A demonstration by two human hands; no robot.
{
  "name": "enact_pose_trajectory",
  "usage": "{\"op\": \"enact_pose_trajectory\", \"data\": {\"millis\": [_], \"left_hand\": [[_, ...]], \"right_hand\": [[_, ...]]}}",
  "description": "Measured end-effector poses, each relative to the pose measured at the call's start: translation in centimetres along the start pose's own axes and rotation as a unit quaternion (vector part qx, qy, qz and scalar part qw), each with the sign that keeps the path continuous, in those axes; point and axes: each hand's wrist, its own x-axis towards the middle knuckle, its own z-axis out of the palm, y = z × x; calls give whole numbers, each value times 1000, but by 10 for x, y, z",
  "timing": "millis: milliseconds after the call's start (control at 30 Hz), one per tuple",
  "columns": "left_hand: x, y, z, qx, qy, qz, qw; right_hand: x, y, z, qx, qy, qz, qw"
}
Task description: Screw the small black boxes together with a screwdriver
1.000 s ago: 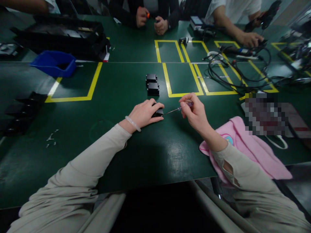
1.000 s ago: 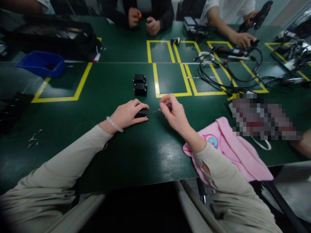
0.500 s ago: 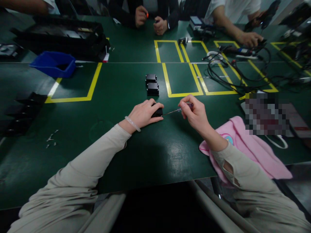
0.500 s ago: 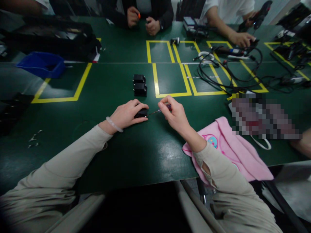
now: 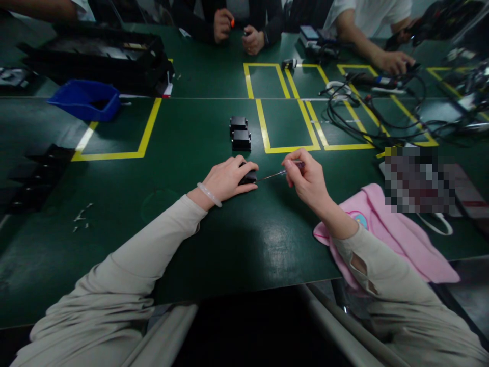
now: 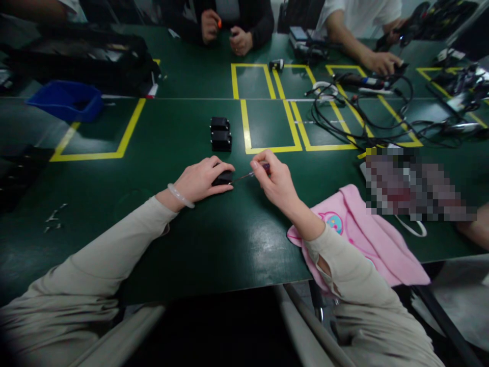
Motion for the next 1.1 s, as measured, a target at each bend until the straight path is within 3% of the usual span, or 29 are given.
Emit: {"op": "enact_pose_trajectory", "data": {"millis": [1100], "left_hand": [[-1, -2, 2, -6, 11, 6, 1000]], "right_hand": [[0, 1, 1, 4, 7, 10, 1000]]}}
